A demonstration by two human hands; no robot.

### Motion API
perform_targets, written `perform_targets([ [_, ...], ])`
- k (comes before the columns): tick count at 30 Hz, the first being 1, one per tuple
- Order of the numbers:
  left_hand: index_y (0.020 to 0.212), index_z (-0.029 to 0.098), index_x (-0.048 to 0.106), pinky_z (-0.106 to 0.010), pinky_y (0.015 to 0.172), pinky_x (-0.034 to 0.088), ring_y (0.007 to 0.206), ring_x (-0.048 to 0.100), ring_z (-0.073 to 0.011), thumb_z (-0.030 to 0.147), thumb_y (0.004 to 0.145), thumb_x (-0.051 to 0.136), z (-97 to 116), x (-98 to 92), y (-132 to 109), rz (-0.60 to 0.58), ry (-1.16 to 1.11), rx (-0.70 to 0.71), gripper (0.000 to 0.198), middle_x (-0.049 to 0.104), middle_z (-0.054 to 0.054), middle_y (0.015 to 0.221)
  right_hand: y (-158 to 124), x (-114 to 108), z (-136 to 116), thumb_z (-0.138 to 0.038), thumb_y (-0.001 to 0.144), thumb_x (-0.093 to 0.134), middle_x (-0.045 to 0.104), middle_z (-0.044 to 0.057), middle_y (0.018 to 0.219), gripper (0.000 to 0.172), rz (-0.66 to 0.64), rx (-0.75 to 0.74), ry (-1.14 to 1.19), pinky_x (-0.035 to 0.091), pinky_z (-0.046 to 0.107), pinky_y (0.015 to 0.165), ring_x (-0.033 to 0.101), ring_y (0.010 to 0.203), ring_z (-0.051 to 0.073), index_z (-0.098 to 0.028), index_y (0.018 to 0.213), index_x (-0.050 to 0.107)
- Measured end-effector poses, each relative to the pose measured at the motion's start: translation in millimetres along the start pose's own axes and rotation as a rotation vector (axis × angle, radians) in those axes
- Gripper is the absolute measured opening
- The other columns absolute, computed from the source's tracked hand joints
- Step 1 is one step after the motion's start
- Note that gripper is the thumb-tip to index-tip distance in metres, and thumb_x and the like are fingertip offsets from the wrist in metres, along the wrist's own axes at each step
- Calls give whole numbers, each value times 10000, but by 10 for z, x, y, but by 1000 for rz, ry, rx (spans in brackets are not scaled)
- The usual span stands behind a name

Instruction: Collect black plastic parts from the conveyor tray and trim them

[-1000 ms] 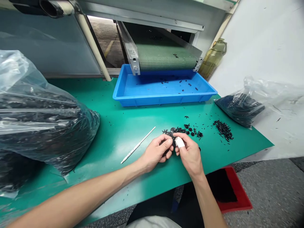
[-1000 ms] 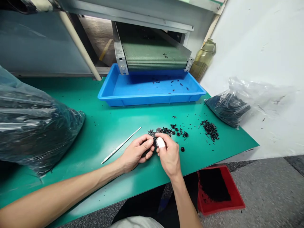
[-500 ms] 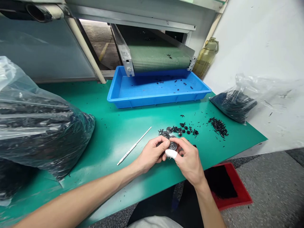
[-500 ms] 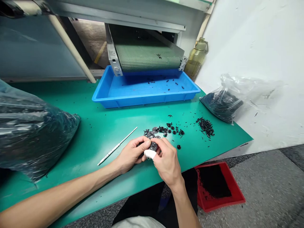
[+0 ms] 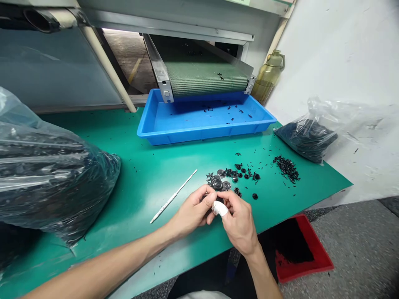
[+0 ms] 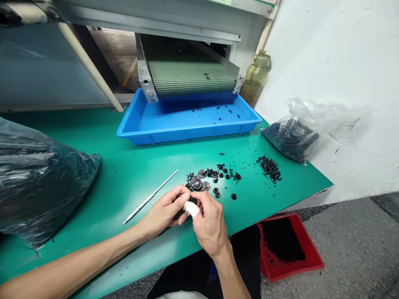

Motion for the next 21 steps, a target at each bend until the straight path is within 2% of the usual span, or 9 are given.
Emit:
perform_targets([
  [2, 815, 200, 445, -153, 370, 176, 385, 278, -42, 544, 906, 478, -8, -18, -13, 0, -50, -5, 357, 485, 69, 479, 22, 27, -46, -224, 907, 492, 644, 14, 776, 181, 7, -55, 0, 450, 233, 593, 580, 657, 124, -193, 968, 659],
  [4, 829, 201, 443, -145, 369, 169, 394, 335, -39, 551, 859, 560, -30, -47, -28, 5, -134, -30, 370, 535, 53, 532, 61, 58, -68, -200, 898, 478, 647, 8, 725, 183, 10, -59, 13, 441, 229, 580, 580, 630, 121, -186, 910, 661],
  [8, 854, 200, 437, -126, 371, 171, 409, 438, -40, 480, 753, 728, -73, -108, -58, 12, -259, -111, 416, 614, 15, 626, 124, 139, -5, -208, 881, 473, 551, -44, 533, 172, -39, 61, 85, 390, 206, 469, 504, 469, 98, -182, 843, 639],
  [10, 873, 191, 463, -122, 369, 173, 402, 441, -37, 433, 755, 743, -59, -138, -52, 26, -280, -106, 388, 598, 21, 604, 124, 140, 66, -213, 888, 445, 541, -54, 532, 192, -79, 123, 153, 405, 200, 456, 510, 450, 97, -183, 912, 633],
  [12, 963, 183, 514, -120, 361, 173, 407, 445, -37, 391, 772, 737, -38, -175, -29, 59, -309, -89, 360, 586, 23, 609, 107, 44, 159, -199, 889, 407, 582, -37, 610, 229, -53, 177, 136, 429, 203, 466, 538, 479, 102, -187, 979, 617],
  [16, 1116, 148, 570, -121, 338, 168, 439, 441, -30, 326, 824, 689, -11, -216, 33, 85, -406, -85, 362, 589, -8, 695, 87, -252, 247, -180, 886, 386, 642, 31, 816, 264, 32, 177, -256, 447, 245, 558, 599, 656, 149, -196, 997, 625],
  [19, 1058, 148, 597, -111, 334, 173, 475, 451, -31, 307, 839, 672, 11, -223, 54, 79, -480, -63, 281, 570, -11, 729, 143, -327, 192, -208, 909, 403, 645, 67, 949, 264, 29, 109, -503, 443, 289, 677, 606, 825, 197, -194, 1024, 640],
  [21, 991, 158, 597, -101, 335, 177, 486, 452, -27, 321, 839, 675, 21, -224, 50, 76, -517, -46, 237, 558, -5, 746, 200, -297, 164, -210, 902, 430, 632, 62, 986, 282, -2, 98, -582, 425, 284, 655, 594, 791, 187, -208, 1095, 636],
])
Point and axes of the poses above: each hand's wrist, its own y-axis towards the middle knuckle, its own x-axis out of the palm, z = x × y, the point moved 6 cm from there along y, towards the middle knuckle
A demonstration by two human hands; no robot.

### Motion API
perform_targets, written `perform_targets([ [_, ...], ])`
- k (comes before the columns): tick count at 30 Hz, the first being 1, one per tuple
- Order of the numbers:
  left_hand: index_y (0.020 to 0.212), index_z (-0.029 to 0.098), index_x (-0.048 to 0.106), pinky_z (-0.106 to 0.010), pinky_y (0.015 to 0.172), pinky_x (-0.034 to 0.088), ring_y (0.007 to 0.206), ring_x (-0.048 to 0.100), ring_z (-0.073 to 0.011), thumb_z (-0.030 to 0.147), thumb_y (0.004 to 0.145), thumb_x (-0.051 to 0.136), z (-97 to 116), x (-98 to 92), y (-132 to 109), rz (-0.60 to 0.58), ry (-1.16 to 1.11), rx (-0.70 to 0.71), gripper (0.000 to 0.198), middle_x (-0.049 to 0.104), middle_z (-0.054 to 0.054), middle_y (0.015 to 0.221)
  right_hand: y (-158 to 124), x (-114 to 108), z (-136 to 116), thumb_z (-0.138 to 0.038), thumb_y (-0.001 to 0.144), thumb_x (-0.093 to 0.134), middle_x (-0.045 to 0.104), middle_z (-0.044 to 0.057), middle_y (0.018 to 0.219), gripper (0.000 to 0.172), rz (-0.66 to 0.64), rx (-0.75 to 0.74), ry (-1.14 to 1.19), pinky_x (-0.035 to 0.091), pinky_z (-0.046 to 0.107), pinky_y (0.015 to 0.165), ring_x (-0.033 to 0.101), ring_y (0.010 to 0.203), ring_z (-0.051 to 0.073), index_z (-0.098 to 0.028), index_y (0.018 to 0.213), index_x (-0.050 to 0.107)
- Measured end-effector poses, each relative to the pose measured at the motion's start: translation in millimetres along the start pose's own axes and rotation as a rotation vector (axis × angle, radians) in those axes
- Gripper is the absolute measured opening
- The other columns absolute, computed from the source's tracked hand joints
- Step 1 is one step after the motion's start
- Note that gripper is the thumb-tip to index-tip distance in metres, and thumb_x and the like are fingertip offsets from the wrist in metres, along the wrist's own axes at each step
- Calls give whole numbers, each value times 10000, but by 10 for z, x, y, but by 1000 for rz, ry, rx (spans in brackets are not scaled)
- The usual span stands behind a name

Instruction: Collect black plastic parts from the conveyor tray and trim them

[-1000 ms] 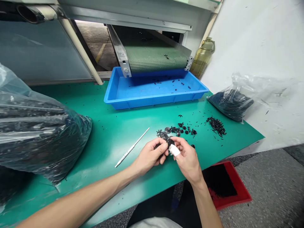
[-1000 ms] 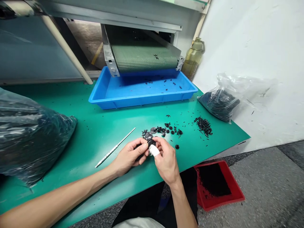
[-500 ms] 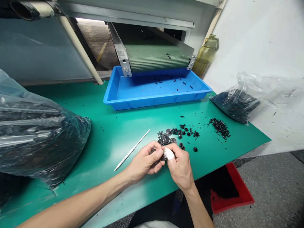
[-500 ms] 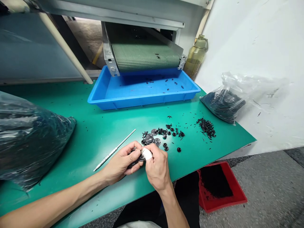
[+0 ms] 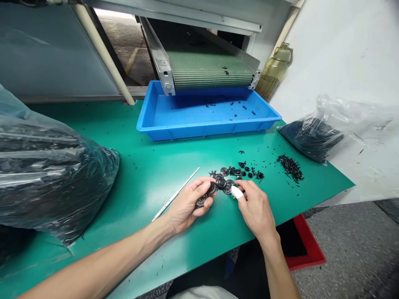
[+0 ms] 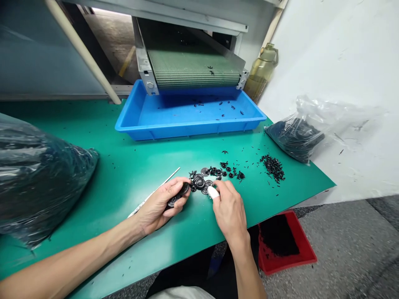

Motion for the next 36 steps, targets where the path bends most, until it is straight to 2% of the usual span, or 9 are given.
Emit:
perform_targets([
  [3, 850, 147, 571, -93, 331, 173, 500, 457, -19, 304, 822, 697, -6, 15, -14, -35, 8, -3, 204, 563, -10, 791, 66, 54, -64, -183, 879, 456, 615, 44, 998, 318, -28, -21, -89, 396, 272, 620, 575, 731, 166, -247, 1136, 633],
  [6, 797, 142, 540, -97, 324, 176, 531, 494, -27, 252, 799, 719, -19, 25, -17, -63, 43, -24, 211, 598, -36, 877, 85, 78, -60, -154, 863, 444, 597, 37, 964, 253, 4, -21, -78, 388, 275, 627, 556, 709, 157, -227, 1006, 640],
  [13, 878, 146, 557, -115, 331, 183, 504, 467, -28, 323, 844, 661, -33, 88, 9, -60, 104, -14, 208, 558, -7, 801, 22, 39, -24, -227, 840, 524, 602, 25, 901, 72, 52, -21, 240, 428, 262, 634, 557, 700, 142, -206, 836, 593],
  [16, 888, 169, 537, -135, 342, 193, 479, 443, -40, 419, 870, 605, -62, 110, 14, -38, 226, 17, 260, 551, 7, 745, -31, 36, -87, -214, 825, 549, 610, 4, 802, 122, 35, 25, 406, 429, 234, 577, 555, 660, 132, -209, 913, 632],
  [20, 914, 201, 509, -152, 360, 192, 415, 329, -46, 526, 893, 516, -116, 115, 11, -26, 443, 46, 326, 483, 61, 563, -72, 75, -227, -183, 826, 529, 615, 1, 791, 211, -4, -43, 521, 414, 221, 555, 538, 647, 118, -209, 961, 690],
  [22, 936, 211, 504, -158, 365, 206, 408, 312, -50, 544, 892, 504, -125, 122, 4, -25, 556, 62, 336, 465, 76, 540, -72, 93, -218, -179, 828, 527, 636, 6, 784, 189, 8, -22, 549, 423, 223, 569, 554, 657, 121, -198, 905, 698],
  [25, 870, 200, 504, -163, 383, 229, 409, 314, -48, 550, 901, 477, -130, 166, -10, -74, 697, 67, 352, 473, 75, 527, -66, 90, -172, -185, 830, 530, 662, 15, 809, 224, 32, 24, 602, 458, 229, 602, 593, 685, 131, -182, 999, 677],
  [32, 762, 188, 496, -191, 402, 245, 404, 310, -66, 586, 917, 383, -120, 205, -43, -119, 774, 47, 442, 464, 61, 472, -41, 90, -214, -179, 844, 532, 664, 1, 743, 129, -216, -76, 687, 459, 234, 612, 616, 665, 132, -187, 891, 652],
  [36, 750, 193, 469, -194, 406, 232, 422, 325, -65, 622, 894, 398, -111, 227, -62, -97, 702, 60, 458, 458, 56, 509, -14, 192, -186, -252, 853, 553, 612, -19, 640, 129, -166, 17, 771, 431, 232, 570, 579, 606, 129, -190, 748, 598],
])
Point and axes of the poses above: each hand's wrist, its own y-axis towards the middle knuckle, its own x-axis out of the palm, z = x × y, the point moved 6 cm from there along y, towards the middle knuckle
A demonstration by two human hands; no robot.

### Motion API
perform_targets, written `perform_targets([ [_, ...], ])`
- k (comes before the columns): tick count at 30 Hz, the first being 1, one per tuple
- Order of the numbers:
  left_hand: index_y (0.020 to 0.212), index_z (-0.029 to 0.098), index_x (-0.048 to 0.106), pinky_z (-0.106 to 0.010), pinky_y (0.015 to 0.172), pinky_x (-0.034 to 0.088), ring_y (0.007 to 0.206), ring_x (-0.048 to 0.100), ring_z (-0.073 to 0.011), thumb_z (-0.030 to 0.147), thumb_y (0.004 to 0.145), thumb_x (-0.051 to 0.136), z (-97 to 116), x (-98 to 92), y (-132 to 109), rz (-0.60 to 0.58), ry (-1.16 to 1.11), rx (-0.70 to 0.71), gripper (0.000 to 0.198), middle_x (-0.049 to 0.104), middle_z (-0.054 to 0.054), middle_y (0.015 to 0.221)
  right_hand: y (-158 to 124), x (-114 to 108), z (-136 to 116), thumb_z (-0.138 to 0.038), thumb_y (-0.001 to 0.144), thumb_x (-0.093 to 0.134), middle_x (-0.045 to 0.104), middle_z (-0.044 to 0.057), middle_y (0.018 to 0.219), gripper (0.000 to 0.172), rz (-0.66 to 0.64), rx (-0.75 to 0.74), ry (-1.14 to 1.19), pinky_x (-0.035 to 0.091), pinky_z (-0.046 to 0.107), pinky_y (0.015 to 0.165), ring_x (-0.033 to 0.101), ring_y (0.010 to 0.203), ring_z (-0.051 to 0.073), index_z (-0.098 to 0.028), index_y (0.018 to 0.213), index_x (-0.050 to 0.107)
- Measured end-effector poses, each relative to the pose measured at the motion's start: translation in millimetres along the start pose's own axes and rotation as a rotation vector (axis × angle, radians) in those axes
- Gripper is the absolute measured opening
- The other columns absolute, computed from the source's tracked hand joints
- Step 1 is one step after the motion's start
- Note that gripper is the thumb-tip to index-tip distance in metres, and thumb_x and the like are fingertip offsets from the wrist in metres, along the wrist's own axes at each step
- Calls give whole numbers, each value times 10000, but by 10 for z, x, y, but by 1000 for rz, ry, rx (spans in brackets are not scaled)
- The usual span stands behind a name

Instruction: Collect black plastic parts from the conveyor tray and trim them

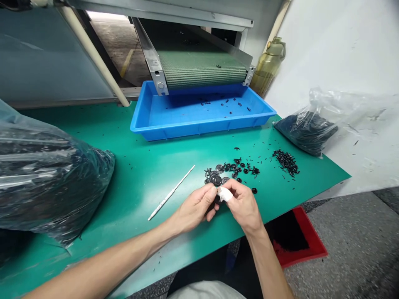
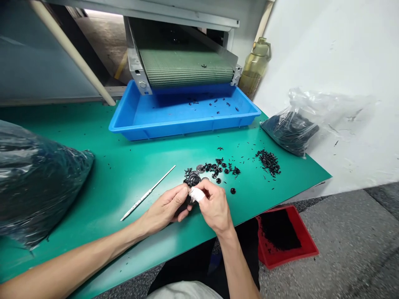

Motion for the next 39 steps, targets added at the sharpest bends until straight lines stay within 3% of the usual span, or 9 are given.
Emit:
perform_targets([
  [5, 748, 191, 444, -169, 402, 246, 442, 391, -45, 558, 797, 625, 5, 23, 30, -12, -144, 22, 412, 491, 54, 599, -20, -11, 53, -264, 883, 474, 548, -40, 589, 160, 163, 19, -169, 360, 227, 517, 484, 527, 115, -200, 812, 602],
  [9, 791, 185, 470, -144, 376, 209, 424, 407, -34, 420, 864, 595, -26, -40, 59, 32, -272, -15, 276, 561, 28, 654, -62, -264, 48, -205, 868, 442, 618, 3, 675, 198, 326, 9, -528, 355, 254, 564, 530, 587, 151, -201, 907, 636],
  [14, 970, 170, 559, -118, 326, 180, 404, 404, -26, 321, 860, 607, -4, -120, 90, 33, -500, -45, 193, 583, 10, 701, 16, -263, 35, -167, 865, 472, 627, 40, 869, 238, 250, 26, -823, 328, 264, 596, 545, 681, 161, -213, 1010, 654],
  [17, 938, 151, 599, -111, 299, 207, 425, 433, -25, 345, 882, 568, 15, -173, 107, 65, -613, -50, 204, 576, -5, 755, 45, -209, 20, -89, 825, 454, 606, 39, 907, 280, 252, 47, -913, 288, 264, 569, 533, 683, 155, -218, 992, 638],
  [22, 872, 156, 601, -116, 329, 344, 619, 595, -88, 383, 871, 592, -1, -199, 120, 86, -666, -66, 227, 607, -47, 905, 6, -225, 46, -124, 860, 413, 624, 79, 957, 237, 311, -39, -823, 376, 288, 638, 571, 776, 196, -169, 1025, 578],
  [27, 855, 139, 591, -105, 319, 229, 525, 471, -33, 409, 815, 679, -3, -148, 122, 70, -623, -33, 287, 568, -28, 851, -24, -256, 23, -160, 892, 383, 639, 88, 1010, 305, 286, -168, -616, 447, 315, 764, 597, 896, 208, -182, 1059, 637],
  [30, 952, 149, 597, -126, 342, 194, 517, 456, -41, 447, 784, 704, -20, -111, 111, 78, -553, -30, 358, 563, -20, 807, -34, -177, -72, -126, 855, 395, 641, 51, 893, 312, 249, -213, -467, 450, 278, 691, 595, 782, 171, -201, 977, 673],
  [33, 1052, 172, 574, -144, 377, 206, 467, 409, -46, 463, 763, 720, -53, -67, 90, 47, -418, -49, 435, 542, 24, 640, -33, -37, -177, -142, 861, 418, 624, 30, 800, 288, 227, -237, -370, 432, 259, 634, 571, 705, 152, -205, 909, 694],
  [39, 966, 193, 530, -151, 396, 226, 436, 367, -42, 432, 745, 743, -87, -81, 52, 63, -302, -29, 389, 510, 66, 545, 32, 86, -199, -165, 830, 453, 626, 15, 709, 215, 176, -130, -283, 403, 240, 556, 561, 632, 137, -197, 780, 659],
])
Point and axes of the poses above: each hand's wrist, its own y-axis towards the middle knuckle, its own x-axis out of the palm, z = x × y, the point moved 6 cm from there along y, towards the middle knuckle
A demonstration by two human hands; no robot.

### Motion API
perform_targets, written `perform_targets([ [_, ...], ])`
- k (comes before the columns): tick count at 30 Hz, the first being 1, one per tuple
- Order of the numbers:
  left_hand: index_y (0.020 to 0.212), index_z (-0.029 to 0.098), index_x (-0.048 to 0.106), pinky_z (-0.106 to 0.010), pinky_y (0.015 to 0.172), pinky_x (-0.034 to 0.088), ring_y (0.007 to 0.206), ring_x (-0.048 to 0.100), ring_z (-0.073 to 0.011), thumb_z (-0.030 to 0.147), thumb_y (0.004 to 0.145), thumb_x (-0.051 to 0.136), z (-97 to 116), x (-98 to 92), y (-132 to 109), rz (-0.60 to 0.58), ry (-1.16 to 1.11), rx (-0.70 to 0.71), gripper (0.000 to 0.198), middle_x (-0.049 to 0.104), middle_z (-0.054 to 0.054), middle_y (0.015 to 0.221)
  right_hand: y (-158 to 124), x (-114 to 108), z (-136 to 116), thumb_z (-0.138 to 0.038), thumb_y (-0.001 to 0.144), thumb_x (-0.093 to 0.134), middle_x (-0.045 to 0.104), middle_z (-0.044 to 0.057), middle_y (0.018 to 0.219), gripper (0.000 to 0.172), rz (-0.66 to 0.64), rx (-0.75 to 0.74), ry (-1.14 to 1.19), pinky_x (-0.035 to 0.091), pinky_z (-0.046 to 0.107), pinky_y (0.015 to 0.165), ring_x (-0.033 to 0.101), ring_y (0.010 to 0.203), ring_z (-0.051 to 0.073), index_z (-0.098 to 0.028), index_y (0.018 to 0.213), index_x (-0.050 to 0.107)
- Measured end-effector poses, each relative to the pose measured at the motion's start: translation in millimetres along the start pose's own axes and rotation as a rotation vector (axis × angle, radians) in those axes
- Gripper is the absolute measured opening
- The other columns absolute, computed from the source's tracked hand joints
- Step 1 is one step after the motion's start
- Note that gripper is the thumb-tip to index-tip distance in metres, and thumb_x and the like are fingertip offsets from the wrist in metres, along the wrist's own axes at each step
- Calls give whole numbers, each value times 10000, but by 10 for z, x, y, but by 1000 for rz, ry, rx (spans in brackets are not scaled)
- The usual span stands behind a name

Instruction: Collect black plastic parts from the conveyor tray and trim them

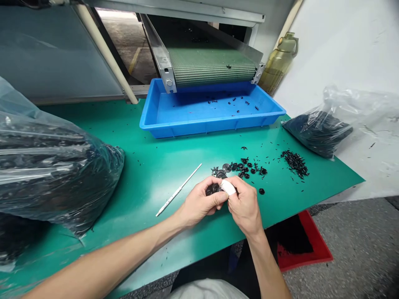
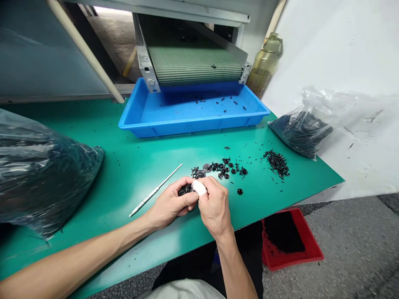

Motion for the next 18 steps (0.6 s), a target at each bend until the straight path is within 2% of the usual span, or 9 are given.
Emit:
perform_targets([
  [4, 974, 195, 514, -153, 389, 210, 420, 343, -41, 450, 763, 722, 4, 1, 21, -35, 2, 0, 391, 497, 72, 533, 5, -11, 76, -231, 855, 476, 582, -17, 591, 188, -82, 119, 86, 382, 211, 451, 515, 471, 100, -195, 770, 639],
  [7, 959, 206, 511, -145, 392, 220, 443, 381, -51, 444, 761, 725, 29, -33, 51, -8, -38, 3, 376, 487, 73, 542, -36, -2, 149, -294, 873, 517, 549, -42, 551, 168, -127, 205, 215, 399, 194, 411, 502, 419, 86, -189, 860, 648],
  [10, 897, 207, 504, -140, 385, 220, 448, 401, -57, 421, 752, 736, 44, -61, 66, 27, -63, -2, 347, 487, 69, 537, -94, 27, 227, -337, 843, 594, 579, -36, 619, 179, -157, 282, 407, 426, 181, 383, 541, 462, 92, -190, 936, 632],
  [12, 876, 199, 506, -141, 378, 219, 433, 392, -55, 403, 754, 736, 41, -58, 62, 21, -43, -14, 331, 490, 67, 522, -115, 23, 251, -329, 825, 624, 591, -30, 658, 181, -177, 278, 486, 440, 177, 390, 557, 495, 92, -190, 942, 625],
  [18, 857, 191, 497, -141, 386, 248, 415, 365, -44, 392, 784, 712, 52, 4, 37, -86, 52, -21, 303, 485, 77, 499, -139, -34, 305, -245, 742, 697, 612, -17, 720, 205, -369, 289, 454, 471, 183, 446, 579, 563, 96, -182, 927, 636],
])
Point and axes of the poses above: each hand's wrist, its own y-axis towards the middle knuckle, its own x-axis out of the palm, z = x × y, the point moved 6 cm from there along y, towards the middle knuckle
